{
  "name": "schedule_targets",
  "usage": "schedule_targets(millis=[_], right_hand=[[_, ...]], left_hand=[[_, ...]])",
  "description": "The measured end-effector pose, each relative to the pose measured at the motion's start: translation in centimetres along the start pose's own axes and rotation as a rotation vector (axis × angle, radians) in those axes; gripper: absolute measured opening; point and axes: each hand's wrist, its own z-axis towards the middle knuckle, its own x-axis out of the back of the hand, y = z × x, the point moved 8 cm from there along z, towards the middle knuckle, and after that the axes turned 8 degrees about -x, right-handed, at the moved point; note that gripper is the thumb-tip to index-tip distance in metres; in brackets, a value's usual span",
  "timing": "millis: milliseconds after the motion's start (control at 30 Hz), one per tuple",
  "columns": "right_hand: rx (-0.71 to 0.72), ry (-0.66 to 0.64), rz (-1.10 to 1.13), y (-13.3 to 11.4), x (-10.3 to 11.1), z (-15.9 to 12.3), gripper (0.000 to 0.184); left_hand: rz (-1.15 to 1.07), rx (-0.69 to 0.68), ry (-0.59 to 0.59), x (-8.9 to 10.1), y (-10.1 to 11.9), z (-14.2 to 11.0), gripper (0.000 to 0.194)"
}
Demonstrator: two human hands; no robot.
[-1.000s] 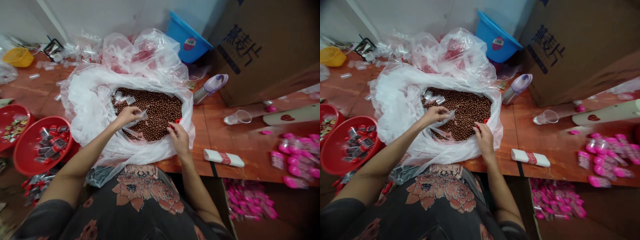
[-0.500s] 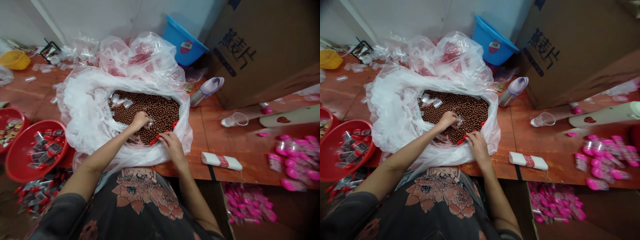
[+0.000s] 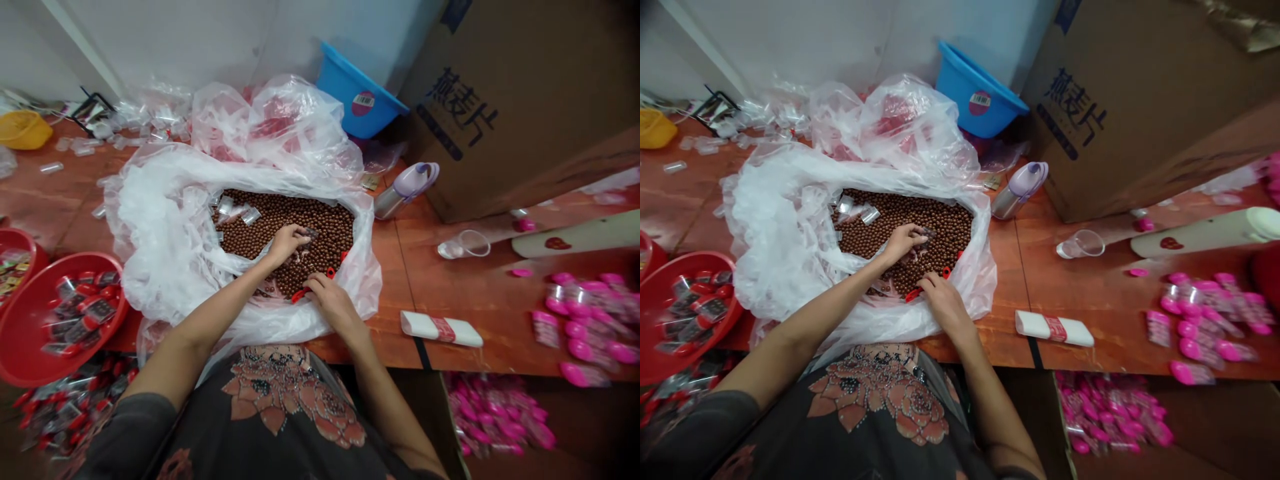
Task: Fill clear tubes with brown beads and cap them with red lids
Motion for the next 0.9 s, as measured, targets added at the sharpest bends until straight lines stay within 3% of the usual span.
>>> schedule_targets(millis=[167,267,467,533,700,800,900], right_hand=[[-0.031,-0.010,-0.016,0.0,-0.2,-0.2,0.023],[-0.071,0.048,0.023,0.5,0.0,-0.4,0.022],[-0.248,0.328,0.630,2.8,1.7,-1.4,0.019],[-0.330,0.361,0.889,3.2,1.9,-1.6,0.025],[-0.390,0.190,1.480,1.3,1.2,-0.9,0.039],[-0.396,0.098,1.596,-0.3,1.1,-0.4,0.037],[-0.363,0.042,1.559,-1.9,1.2,-0.2,0.038]], left_hand=[[-0.218,0.056,-0.031,0.0,0.3,-0.7,0.024],[-0.344,0.055,-0.032,0.4,1.0,-1.8,0.031],[-0.478,-0.065,-0.068,2.3,3.8,-6.8,0.046],[-0.509,-0.108,-0.064,3.0,4.7,-8.7,0.048],[-0.525,-0.095,-0.011,4.5,4.6,-12.3,0.045],[-0.474,-0.116,-0.001,4.9,4.2,-13.6,0.043],[-0.459,-0.160,-0.034,4.8,4.2,-14.6,0.043]])
